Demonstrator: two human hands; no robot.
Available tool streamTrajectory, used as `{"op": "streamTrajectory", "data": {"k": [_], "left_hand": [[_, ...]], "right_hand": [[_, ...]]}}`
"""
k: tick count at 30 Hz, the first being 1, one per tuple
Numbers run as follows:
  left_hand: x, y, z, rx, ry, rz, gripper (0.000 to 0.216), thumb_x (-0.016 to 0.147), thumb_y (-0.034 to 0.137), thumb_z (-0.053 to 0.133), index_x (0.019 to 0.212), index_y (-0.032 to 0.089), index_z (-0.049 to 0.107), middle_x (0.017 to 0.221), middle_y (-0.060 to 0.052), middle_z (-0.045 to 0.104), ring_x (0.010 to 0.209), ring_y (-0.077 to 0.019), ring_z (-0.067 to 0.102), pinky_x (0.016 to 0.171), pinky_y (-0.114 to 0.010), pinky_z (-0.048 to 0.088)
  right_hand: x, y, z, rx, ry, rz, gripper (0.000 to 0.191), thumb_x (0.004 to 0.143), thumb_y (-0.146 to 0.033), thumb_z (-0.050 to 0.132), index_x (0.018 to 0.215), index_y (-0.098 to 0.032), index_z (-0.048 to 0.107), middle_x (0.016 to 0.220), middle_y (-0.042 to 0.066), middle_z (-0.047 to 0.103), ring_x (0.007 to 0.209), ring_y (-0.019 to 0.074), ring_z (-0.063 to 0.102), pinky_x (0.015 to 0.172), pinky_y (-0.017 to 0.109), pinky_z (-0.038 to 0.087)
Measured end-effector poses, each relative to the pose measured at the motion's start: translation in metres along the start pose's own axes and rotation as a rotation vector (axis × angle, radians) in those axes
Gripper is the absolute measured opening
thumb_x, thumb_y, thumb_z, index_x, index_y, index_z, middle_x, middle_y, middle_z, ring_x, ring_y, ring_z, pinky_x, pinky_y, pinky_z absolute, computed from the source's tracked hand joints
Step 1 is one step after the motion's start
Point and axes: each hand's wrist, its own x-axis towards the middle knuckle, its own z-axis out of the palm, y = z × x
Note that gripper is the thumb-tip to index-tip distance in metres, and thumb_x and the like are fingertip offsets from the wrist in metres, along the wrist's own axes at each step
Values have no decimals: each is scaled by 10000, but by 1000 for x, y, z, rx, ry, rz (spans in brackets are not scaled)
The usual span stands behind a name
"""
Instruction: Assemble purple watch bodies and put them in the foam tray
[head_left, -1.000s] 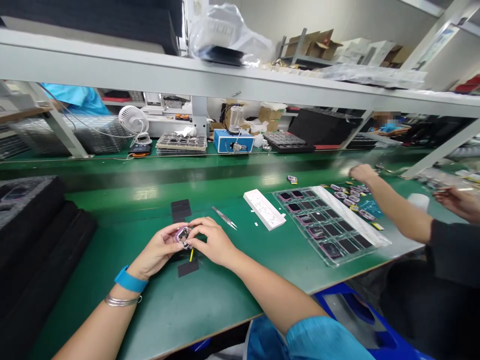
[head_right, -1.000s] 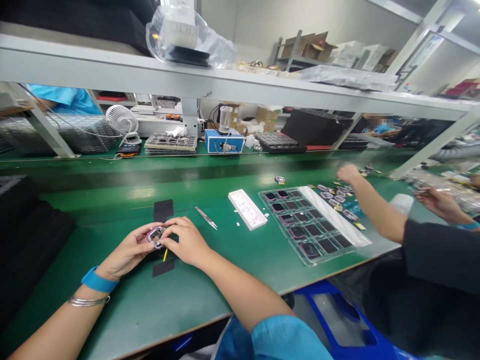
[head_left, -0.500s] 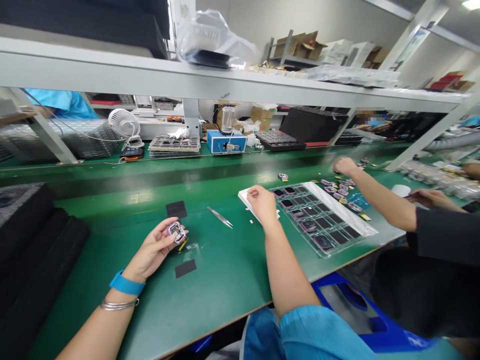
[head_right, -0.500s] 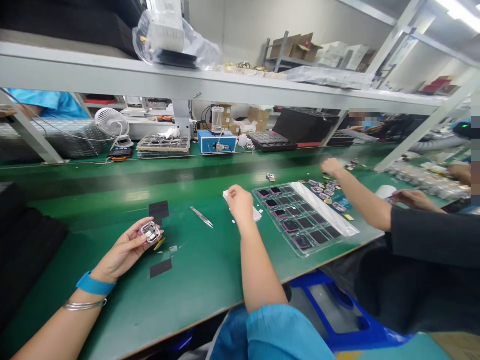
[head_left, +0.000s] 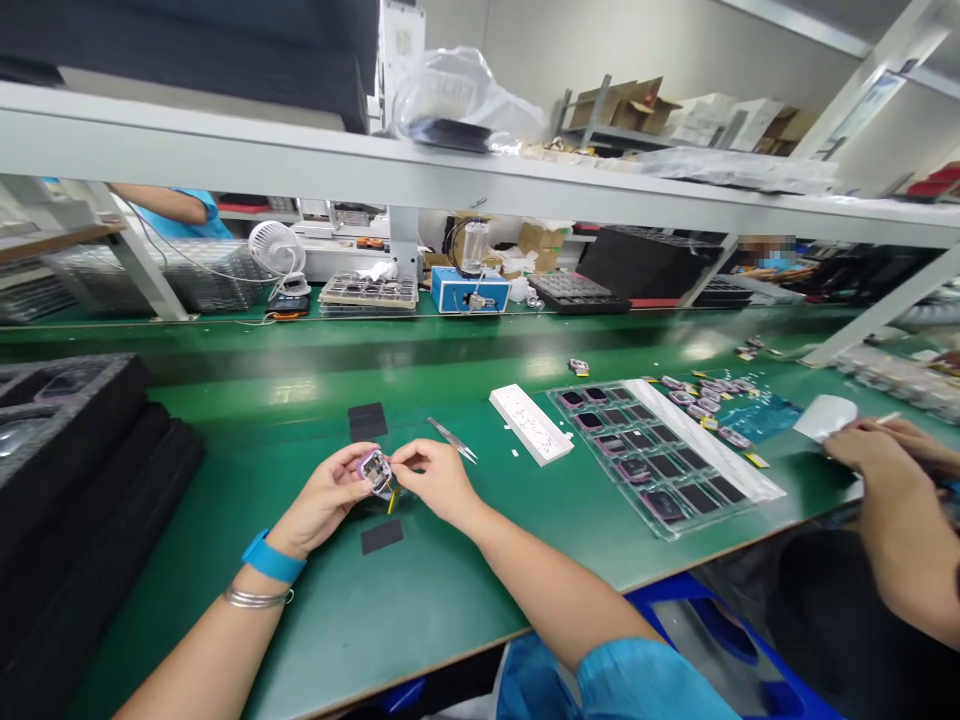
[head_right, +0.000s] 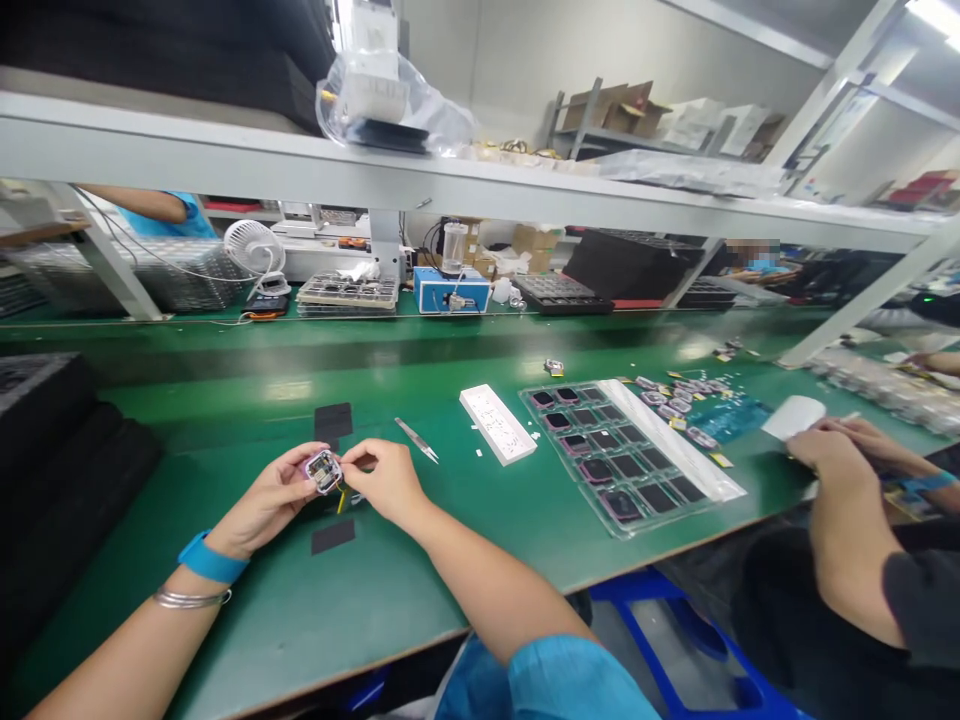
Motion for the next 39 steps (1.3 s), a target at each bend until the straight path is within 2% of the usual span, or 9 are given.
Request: {"op": "streamTrajectory", "data": {"k": [9,15,18,21,23,26,29,33,39], "left_hand": [[3,-4,-2,74,28,46,454,531,106,810,956,189,676,917,-53,707,826,-173,645,752,-247,508],[3,-6,1,134,64,80,454,519,118,819,946,185,680,897,-41,703,818,-163,634,736,-233,502],[3,-7,1,142,76,74,459,514,130,825,947,181,681,886,-41,705,812,-159,632,746,-226,496],[4,-5,0,104,90,64,449,527,152,826,949,187,677,895,-39,704,800,-149,635,745,-219,498],[5,-4,-2,68,99,62,442,546,168,819,962,192,671,917,-45,704,814,-153,640,743,-216,502],[6,-1,-7,6,102,62,447,570,184,809,991,197,659,955,-62,703,887,-183,645,771,-239,509],[6,1,-11,-48,105,66,419,600,192,792,994,197,650,970,-69,702,934,-206,644,819,-283,512],[6,3,-12,-95,93,58,377,634,164,768,991,185,649,940,-67,708,902,-188,651,857,-330,517],[4,0,-8,-56,41,-80,381,642,144,758,1010,161,659,943,-66,701,846,-184,652,805,-334,549]], "right_hand": [[2,4,-2,-41,26,-78,39,710,-194,623,701,-184,660,791,39,701,751,163,663,732,287,548],[-4,7,-2,-472,0,-374,112,801,-141,547,771,-187,644,861,56,696,832,164,642,799,301,503],[-4,7,-3,-616,-66,-411,115,834,-154,526,789,-186,627,904,74,687,876,178,625,849,336,478],[0,8,-1,-379,-42,-204,45,828,-221,564,822,-188,594,899,55,668,887,167,618,854,343,481],[3,11,0,-23,-70,25,218,744,-283,668,907,-191,557,942,41,652,886,151,626,820,323,506],[6,16,0,433,-284,357,544,541,-302,814,982,-191,516,907,22,655,795,139,652,744,306,536],[7,15,-5,601,-357,544,535,475,-318,845,884,-161,538,702,-19,641,645,128,652,697,318,548],[11,8,-14,664,-250,537,476,478,-295,840,836,-159,557,642,-38,615,612,137,654,687,331,552],[11,-1,-17,488,-100,217,307,607,-281,750,874,-171,645,740,-12,649,659,112,623,731,298,527]]}}
